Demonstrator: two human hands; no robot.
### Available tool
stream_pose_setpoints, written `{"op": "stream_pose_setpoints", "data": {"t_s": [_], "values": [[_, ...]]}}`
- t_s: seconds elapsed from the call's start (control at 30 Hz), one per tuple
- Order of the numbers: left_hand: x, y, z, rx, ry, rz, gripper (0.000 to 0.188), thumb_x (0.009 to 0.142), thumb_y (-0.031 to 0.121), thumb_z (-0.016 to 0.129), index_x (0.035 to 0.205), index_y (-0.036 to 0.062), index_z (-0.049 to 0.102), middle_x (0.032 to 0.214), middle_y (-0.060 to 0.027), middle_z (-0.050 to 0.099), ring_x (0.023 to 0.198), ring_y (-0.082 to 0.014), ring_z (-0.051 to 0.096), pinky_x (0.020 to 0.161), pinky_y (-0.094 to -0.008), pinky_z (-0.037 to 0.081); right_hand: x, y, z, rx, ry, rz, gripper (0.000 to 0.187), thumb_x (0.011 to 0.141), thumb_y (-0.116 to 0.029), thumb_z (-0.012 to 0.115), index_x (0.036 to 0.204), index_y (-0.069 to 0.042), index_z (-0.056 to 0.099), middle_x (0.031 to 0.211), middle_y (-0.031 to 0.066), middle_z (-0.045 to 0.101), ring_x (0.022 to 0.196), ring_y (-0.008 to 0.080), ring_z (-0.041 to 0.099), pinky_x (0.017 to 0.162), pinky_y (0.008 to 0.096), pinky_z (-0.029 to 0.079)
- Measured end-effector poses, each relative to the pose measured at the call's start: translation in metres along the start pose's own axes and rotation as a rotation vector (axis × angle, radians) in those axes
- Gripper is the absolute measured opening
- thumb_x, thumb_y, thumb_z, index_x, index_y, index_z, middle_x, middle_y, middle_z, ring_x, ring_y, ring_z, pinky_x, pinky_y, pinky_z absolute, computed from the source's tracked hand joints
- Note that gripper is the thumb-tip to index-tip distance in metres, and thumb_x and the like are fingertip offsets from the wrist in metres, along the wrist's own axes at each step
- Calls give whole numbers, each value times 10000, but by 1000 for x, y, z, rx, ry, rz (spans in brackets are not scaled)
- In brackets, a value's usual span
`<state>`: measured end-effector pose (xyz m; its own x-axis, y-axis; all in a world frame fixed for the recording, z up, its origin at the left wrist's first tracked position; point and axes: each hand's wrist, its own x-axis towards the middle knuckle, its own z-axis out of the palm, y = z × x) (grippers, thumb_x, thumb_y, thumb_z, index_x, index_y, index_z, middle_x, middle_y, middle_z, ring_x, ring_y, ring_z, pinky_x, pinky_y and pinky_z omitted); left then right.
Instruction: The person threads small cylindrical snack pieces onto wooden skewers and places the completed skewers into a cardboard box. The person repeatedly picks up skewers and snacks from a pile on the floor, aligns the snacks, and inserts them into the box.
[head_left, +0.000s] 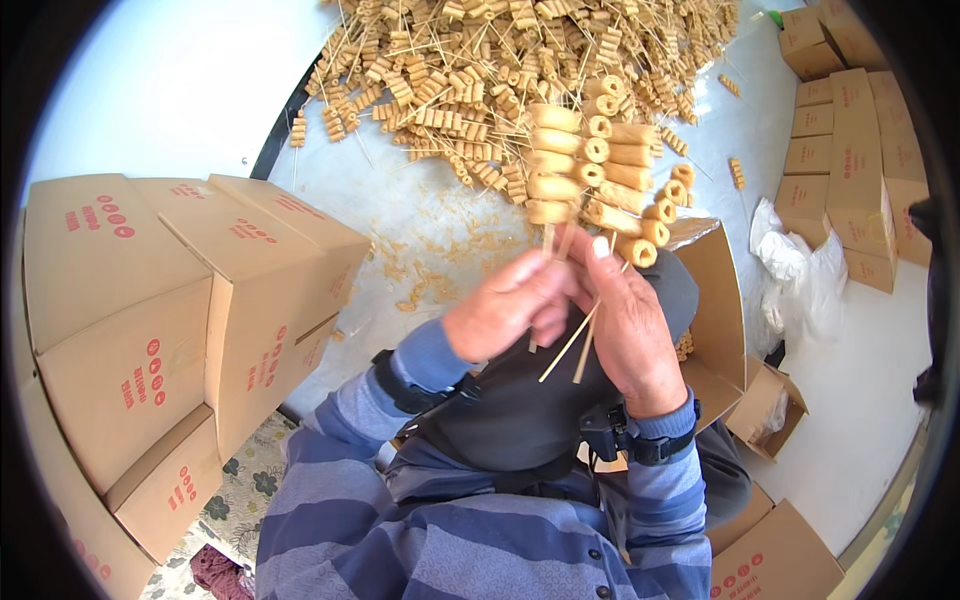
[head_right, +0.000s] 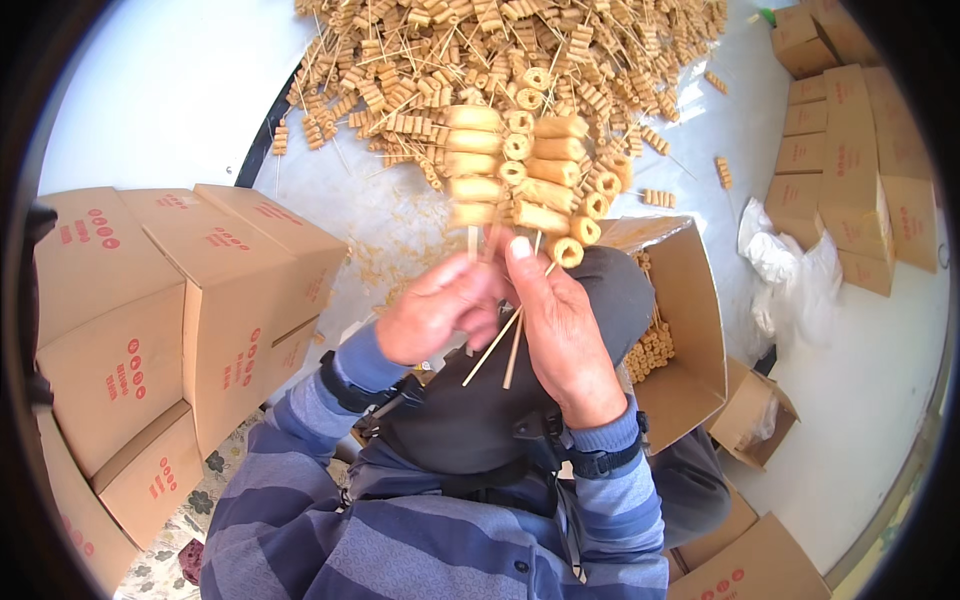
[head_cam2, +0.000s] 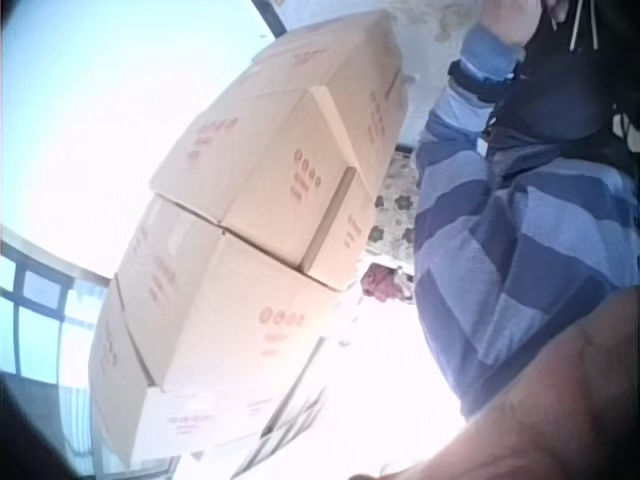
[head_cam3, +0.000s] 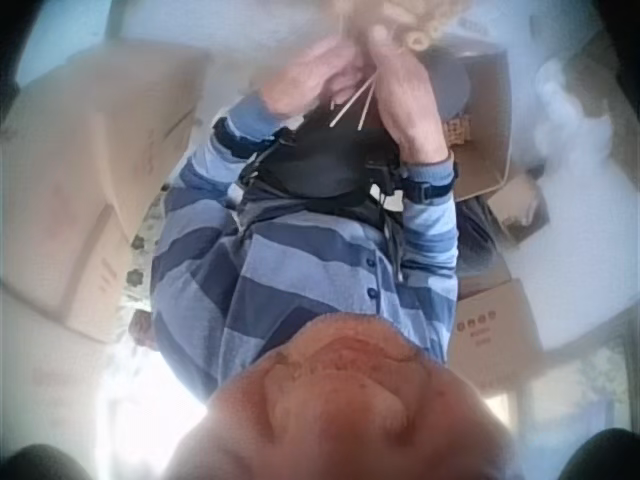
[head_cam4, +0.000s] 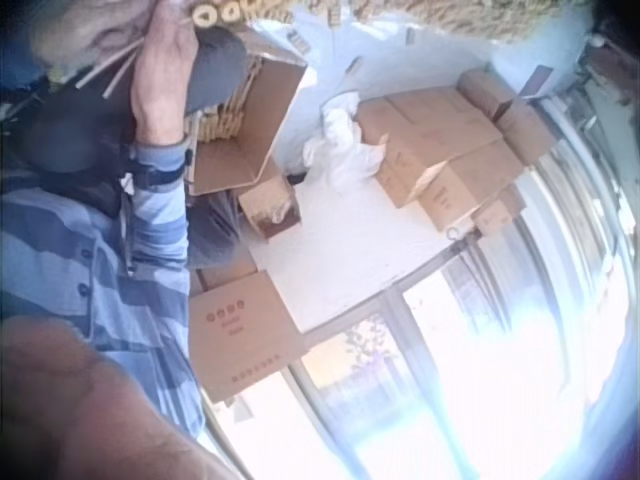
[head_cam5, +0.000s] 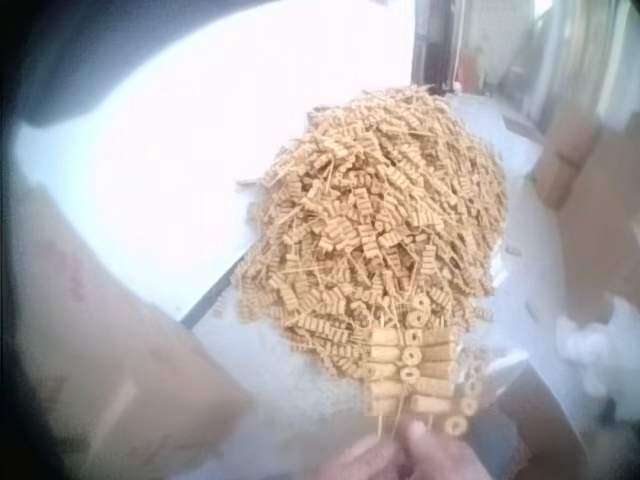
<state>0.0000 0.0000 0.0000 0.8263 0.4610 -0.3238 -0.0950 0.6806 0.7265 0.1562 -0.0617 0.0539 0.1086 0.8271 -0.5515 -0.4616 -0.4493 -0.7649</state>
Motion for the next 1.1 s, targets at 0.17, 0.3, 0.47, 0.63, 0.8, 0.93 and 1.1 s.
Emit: {"op": "stream_pose_setpoints", "data": {"t_s": [0.17, 0.3, 0.47, 0.63, 0.8, 0.93, 1.1], "values": [[16, 18, 22, 208, -134, -52, 240, 1102, 191, 407, 1250, 17, 482, 759, -32, 534, 640, -129, 536, 591, -277, 463, -8, -8, -1, -29, -33, 7, 394, 1094, -285, 430, 1348, -2, 534, 1228, 139, 646, 762, 181, 670, 624, 301, 585], [21, 26, 13, 350, -249, -14, 225, 1090, 183, 456, 1208, 13, 546, 841, -53, 586, 747, -147, 601, 665, -274, 495, -3, -9, 3, 67, 80, -20, 328, 1080, -327, 490, 1172, -36, 610, 1005, 80, 710, 724, 132, 666, 574, 257, 535], [48, 40, -95, 798, -19, 22, 418, 1043, 373, 557, 1250, 14, 612, 1137, -108, 643, 1095, -201, 599, 988, -351, 473, 1, -16, -3, 291, 127, -304, 315, 1110, -307, 383, 1090, -68, 588, 689, 56, 607, 747, 250, 686, 901, 432, 545], [143, 42, -243, 1470, 831, 160, 344, 935, 263, 641, 1188, 29, 643, 1208, -231, 626, 1158, -403, 584, 1006, -441, 475, -24, -36, -38, 413, 190, -323, 333, 1124, -325, 312, 1130, -67, 522, 506, -21, 399, 487, 176, 549, 695, 387, 587], [213, 15, -325, 1665, 840, -46, 331, 917, 228, 629, 1168, 13, 642, 1210, -243, 649, 1148, -413, 615, 998, -475, 493, -43, -29, -64, 412, 379, -308, 333, 1128, -315, 296, 1120, -70, 520, 485, -34, 389, 415, 149, 491, 601, 349, 570], [239, -2, -355, 1735, 814, -198, 273, 902, 210, 607, 1062, 1, 681, 1080, -241, 703, 1034, -413, 668, 920, -487, 536, -46, -20, -79, 378, 449, -254, 343, 1121, -342, 323, 1114, -68, 528, 486, -31, 388, 424, 152, 501, 601, 345, 566], [221, 26, -323, 1547, 443, -513, 307, 975, 246, 531, 1083, 36, 726, 1017, -183, 745, 917, -355, 720, 818, -427, 578, -51, -18, -80, 322, 454, -163, 356, 1114, -366, 342, 1116, -62, 529, 498, -21, 395, 442, 164, 513, 613, 366, 568]]}}
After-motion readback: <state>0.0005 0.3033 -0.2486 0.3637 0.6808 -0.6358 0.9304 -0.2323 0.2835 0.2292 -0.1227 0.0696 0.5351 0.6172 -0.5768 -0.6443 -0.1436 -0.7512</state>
